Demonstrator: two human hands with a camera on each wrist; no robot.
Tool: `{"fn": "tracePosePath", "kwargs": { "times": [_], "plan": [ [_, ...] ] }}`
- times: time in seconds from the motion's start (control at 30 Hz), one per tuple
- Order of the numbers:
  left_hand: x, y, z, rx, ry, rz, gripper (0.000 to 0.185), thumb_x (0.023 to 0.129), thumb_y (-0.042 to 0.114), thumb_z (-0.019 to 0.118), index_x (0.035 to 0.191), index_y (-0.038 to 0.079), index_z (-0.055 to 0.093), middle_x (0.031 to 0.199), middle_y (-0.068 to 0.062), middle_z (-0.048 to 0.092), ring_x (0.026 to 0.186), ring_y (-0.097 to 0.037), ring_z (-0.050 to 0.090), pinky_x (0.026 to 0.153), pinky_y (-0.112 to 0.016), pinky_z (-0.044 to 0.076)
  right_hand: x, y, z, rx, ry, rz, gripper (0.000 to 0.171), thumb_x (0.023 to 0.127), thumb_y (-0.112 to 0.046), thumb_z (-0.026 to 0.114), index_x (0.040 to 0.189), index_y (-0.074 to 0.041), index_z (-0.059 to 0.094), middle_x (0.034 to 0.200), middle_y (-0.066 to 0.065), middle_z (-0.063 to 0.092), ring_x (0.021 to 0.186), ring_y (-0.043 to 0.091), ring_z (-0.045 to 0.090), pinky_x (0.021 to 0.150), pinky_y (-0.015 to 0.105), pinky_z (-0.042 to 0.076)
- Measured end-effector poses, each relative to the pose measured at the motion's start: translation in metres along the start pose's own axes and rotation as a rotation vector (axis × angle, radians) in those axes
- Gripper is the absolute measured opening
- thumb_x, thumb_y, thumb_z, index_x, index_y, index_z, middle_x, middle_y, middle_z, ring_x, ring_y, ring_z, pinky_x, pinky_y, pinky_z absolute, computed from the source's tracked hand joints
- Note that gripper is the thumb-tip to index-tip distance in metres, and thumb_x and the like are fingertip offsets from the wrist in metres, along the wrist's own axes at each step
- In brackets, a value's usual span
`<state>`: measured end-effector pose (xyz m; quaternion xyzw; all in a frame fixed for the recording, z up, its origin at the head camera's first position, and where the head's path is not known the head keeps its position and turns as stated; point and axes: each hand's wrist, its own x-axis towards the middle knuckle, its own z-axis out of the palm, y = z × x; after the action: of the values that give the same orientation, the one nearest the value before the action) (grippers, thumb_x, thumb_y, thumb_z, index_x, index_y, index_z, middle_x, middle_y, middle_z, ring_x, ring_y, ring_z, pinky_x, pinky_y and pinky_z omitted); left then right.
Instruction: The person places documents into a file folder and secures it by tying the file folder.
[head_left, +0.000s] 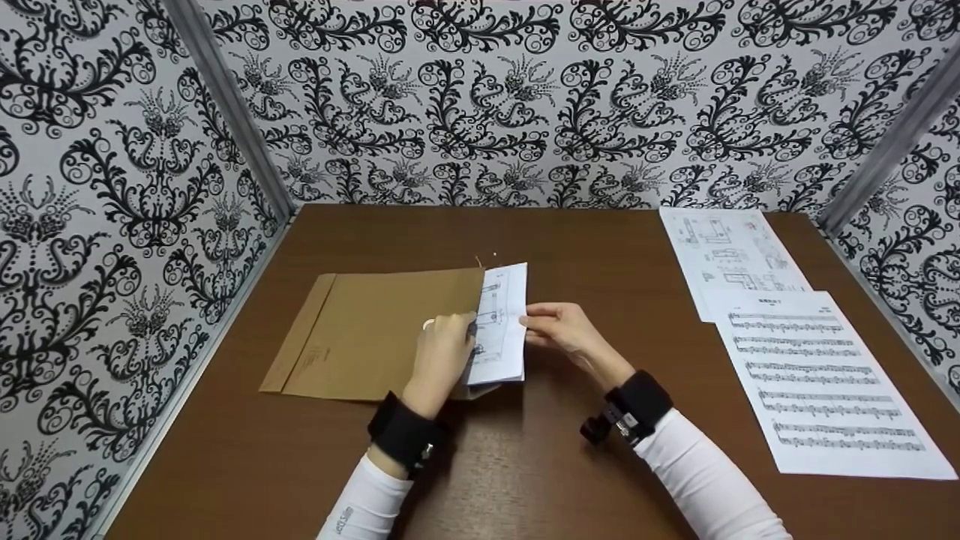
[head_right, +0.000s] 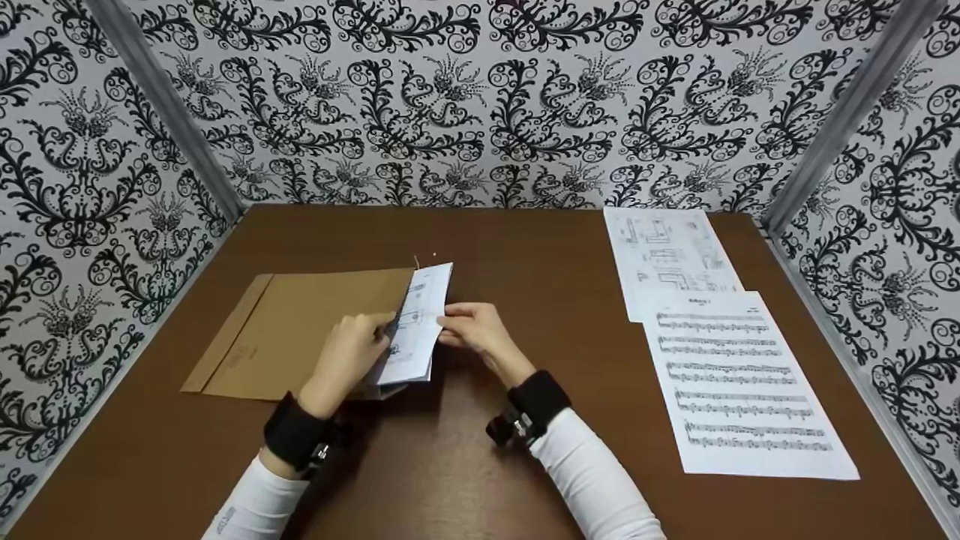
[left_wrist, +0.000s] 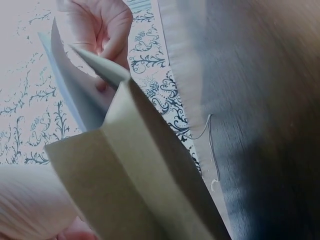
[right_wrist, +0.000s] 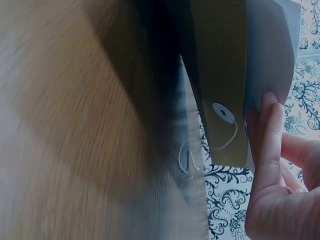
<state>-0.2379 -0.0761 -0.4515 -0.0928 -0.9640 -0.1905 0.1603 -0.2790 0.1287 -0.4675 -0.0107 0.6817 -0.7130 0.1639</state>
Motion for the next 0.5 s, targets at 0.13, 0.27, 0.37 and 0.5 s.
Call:
{"fn": "tracePosePath", "kwargs": {
  "times": [0.13,0.27,0.37,0.5],
  "plan": [
    [0.000,0.001,0.000,-0.019,-0.022,-0.010,0.029,0.087,0.003,0.076,0.115,0.008,0.078,0.105,-0.016,0.080,0.085,-0.036,0.076,0.067,-0.047,0.059,0.002,0.001,0.004,0.009,0.009,-0.004,0.047,0.097,0.000,0.063,0.137,0.020,0.051,0.091,0.002,0.075,0.075,0.005,0.073,0.074,0.019,0.061],
    [0.000,0.000,0.001,-0.034,-0.024,-0.006,0.030,0.086,0.002,0.075,0.115,0.008,0.078,0.104,-0.016,0.080,0.085,-0.038,0.075,0.067,-0.048,0.058,0.005,0.004,0.006,0.001,0.017,-0.006,0.045,0.096,0.000,0.064,0.135,0.020,0.052,0.090,0.003,0.076,0.073,0.006,0.073,0.073,0.020,0.062],
    [0.000,-0.002,0.003,-0.041,-0.019,0.006,0.028,0.085,0.001,0.075,0.113,0.008,0.078,0.102,-0.017,0.080,0.083,-0.039,0.075,0.066,-0.049,0.058,0.008,0.009,0.007,-0.010,0.017,-0.003,0.044,0.096,0.000,0.064,0.134,0.019,0.054,0.089,0.003,0.075,0.072,0.006,0.073,0.073,0.020,0.062],
    [-0.001,-0.005,0.005,-0.056,-0.018,0.009,0.023,0.085,0.000,0.075,0.107,0.007,0.079,0.097,-0.018,0.079,0.080,-0.039,0.075,0.065,-0.049,0.057,0.010,0.017,0.008,-0.016,0.020,0.017,0.044,0.095,0.000,0.064,0.134,0.018,0.054,0.089,0.002,0.075,0.072,0.005,0.072,0.071,0.019,0.061]
  ]
}}
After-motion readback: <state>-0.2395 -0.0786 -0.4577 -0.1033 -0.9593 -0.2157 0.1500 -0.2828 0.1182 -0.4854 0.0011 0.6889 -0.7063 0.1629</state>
